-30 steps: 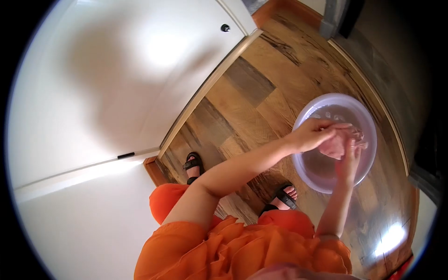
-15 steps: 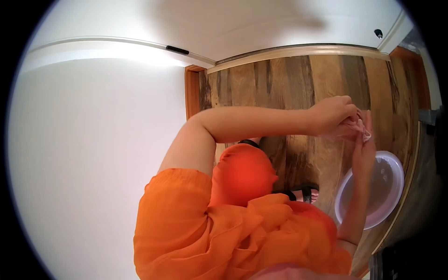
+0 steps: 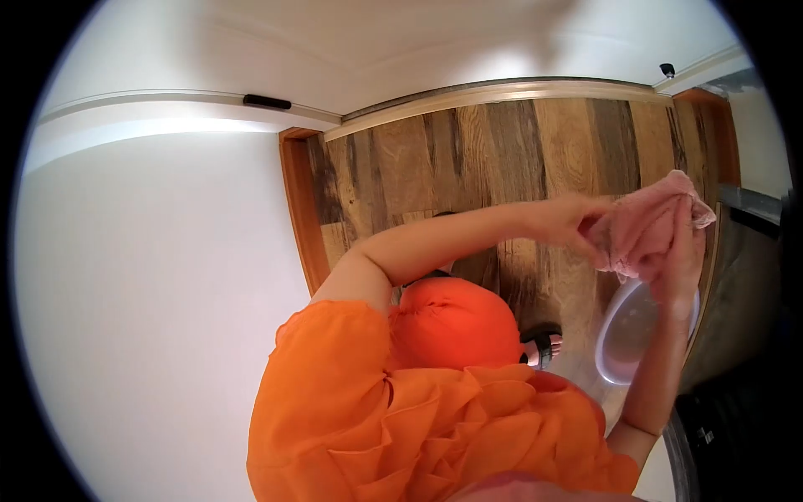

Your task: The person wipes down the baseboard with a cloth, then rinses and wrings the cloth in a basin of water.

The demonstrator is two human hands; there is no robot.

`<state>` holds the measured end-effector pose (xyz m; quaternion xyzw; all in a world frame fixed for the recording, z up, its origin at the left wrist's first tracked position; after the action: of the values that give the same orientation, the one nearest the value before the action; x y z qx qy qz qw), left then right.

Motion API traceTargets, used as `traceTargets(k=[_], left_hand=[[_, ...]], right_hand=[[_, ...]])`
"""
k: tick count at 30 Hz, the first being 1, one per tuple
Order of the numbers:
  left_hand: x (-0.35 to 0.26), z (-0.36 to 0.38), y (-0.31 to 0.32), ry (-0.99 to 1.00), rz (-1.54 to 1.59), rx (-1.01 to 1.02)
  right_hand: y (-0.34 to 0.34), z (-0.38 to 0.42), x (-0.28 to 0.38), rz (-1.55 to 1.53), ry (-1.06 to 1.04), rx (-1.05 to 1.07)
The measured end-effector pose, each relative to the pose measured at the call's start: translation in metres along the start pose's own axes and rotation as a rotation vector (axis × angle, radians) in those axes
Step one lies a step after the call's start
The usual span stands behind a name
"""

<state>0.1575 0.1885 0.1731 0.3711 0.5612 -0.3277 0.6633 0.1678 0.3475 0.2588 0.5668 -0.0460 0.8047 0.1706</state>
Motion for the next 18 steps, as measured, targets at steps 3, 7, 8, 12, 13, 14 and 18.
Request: traceTargets(k=[3,7,8,12,13,14,18], left_hand=[[-0.002,0.048,-0.023,0.023,-0.078,0.048],[0.018,0.186,-0.090,-0.340,0.119,-0.051],[0.005,0.220,-0.102,-0.496,0.312,-0.173],[0.020,0.321,-0.150,-0.764,-0.118,-0.907],[0.022,0.332,-0.157,-0.908,-0.463,-1.198],[0.053,0.337,-0.165,-0.777,-0.630,-1.251],[0.123,0.290,-0.158,-0.562,-1.436,-0.836]], right_hand=[[0.042,0.006,-0.017,-0.121,0.226,0.151],[0.113,0.028,-0.038,-0.148,0.504,0.281],[0.124,0.026,-0.056,-0.049,0.549,0.418],[0.186,0.022,-0.107,0.229,0.140,0.792],[0.191,0.018,-0.125,0.348,0.088,0.779],[0.195,0.013,-0.137,0.468,0.032,0.760],[0.184,0.014,-0.161,0.487,0.109,0.744]])
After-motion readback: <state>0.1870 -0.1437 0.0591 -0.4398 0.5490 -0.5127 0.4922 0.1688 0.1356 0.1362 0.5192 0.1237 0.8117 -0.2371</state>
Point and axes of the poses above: each hand's wrist, its own z-axis away from the middle knuckle, its own y-axis out of the palm, x = y × z, the point moved 4 cm from there along -z, towards the middle knuckle, and after that the axes turned 10 degrees about -z, right-handed, at the moved point
